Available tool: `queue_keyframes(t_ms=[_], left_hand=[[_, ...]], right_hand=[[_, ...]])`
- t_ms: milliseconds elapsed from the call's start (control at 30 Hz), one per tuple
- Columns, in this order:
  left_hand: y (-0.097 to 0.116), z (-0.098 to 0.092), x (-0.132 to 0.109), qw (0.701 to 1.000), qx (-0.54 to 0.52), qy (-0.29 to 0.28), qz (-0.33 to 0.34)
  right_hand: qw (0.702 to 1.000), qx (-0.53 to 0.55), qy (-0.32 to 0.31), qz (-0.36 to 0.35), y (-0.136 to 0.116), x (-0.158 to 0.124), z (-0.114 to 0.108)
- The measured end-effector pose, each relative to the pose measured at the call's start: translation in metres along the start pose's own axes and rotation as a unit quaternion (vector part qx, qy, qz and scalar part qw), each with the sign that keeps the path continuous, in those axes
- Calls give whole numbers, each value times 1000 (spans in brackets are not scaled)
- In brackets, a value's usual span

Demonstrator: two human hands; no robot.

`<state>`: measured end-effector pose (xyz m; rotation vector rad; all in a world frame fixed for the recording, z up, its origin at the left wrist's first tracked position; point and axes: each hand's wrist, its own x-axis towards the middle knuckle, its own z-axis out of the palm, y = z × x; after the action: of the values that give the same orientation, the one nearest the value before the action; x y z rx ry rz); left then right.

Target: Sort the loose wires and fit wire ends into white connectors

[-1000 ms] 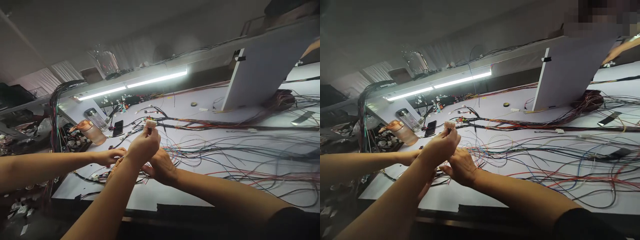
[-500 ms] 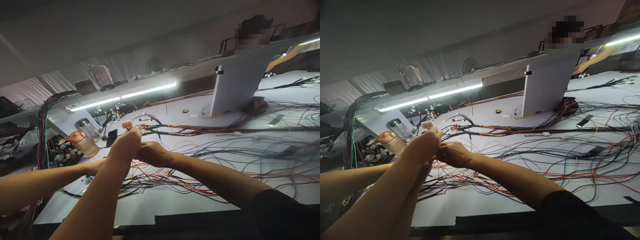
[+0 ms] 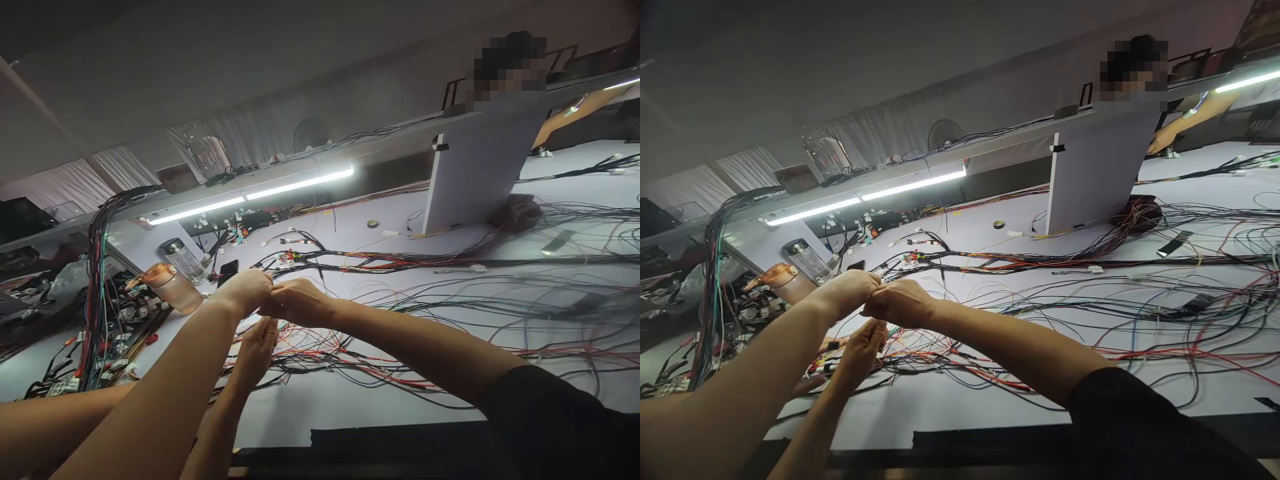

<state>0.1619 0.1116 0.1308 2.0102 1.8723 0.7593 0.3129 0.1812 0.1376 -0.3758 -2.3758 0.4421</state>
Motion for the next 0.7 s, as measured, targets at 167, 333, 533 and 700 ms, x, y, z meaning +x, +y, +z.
queue_keyframes(t_ms=[167, 333, 533, 700], left_hand=[[-35, 40, -57, 991, -111, -21, -75], [-36, 32, -70, 986, -114, -71, -98], [-35, 24, -91, 989, -63, -98, -92], [-30, 18, -97, 990, -54, -93, -91]], right_hand=[[999, -22, 33, 6, 7, -11, 13], [997, -60, 52, -7, 19, -21, 21], [993, -93, 60, -49, 28, -28, 34], [993, -83, 85, -10, 30, -28, 48]])
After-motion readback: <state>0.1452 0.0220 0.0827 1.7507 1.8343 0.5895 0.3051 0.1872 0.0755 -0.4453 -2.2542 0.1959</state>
